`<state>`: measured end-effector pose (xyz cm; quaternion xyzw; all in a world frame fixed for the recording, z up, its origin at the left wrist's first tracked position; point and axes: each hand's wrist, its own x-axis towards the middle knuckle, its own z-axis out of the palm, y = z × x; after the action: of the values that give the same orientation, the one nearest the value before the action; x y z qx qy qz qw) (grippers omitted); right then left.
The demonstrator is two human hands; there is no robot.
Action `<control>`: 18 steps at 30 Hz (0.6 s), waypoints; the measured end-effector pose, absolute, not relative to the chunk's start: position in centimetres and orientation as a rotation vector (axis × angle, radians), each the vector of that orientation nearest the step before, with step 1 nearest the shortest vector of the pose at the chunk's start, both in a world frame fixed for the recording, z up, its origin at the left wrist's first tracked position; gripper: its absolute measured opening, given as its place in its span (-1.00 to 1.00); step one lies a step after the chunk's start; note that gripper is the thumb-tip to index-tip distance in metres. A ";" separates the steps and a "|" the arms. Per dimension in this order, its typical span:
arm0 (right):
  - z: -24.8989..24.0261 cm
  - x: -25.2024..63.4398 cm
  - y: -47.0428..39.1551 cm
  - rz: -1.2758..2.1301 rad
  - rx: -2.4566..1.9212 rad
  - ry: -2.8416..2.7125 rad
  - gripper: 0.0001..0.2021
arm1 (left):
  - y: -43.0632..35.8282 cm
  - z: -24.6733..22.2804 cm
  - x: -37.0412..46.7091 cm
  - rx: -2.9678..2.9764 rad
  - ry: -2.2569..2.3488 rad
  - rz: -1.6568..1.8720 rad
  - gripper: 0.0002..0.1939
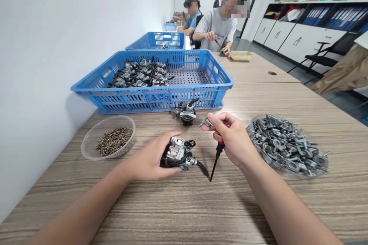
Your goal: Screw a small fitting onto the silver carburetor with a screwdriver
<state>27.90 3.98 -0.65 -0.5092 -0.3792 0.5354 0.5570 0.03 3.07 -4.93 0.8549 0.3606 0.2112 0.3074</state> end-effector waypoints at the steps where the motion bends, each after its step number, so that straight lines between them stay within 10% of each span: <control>1: -0.6 27.9 4.0 1.261 -1.200 -0.897 -0.41 | 3.1 -4.9 0.1 2.263 0.950 0.559 -0.06; 18: -0.4 28.2 3.7 1.239 -1.105 -1.008 -0.44 | 4.8 -2.3 -4.0 2.895 1.088 0.828 -0.18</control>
<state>28.16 3.66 -0.36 -0.4698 -0.4285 0.5266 0.5642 -4.00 4.78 -2.29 0.9039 0.3396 0.2584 -0.0301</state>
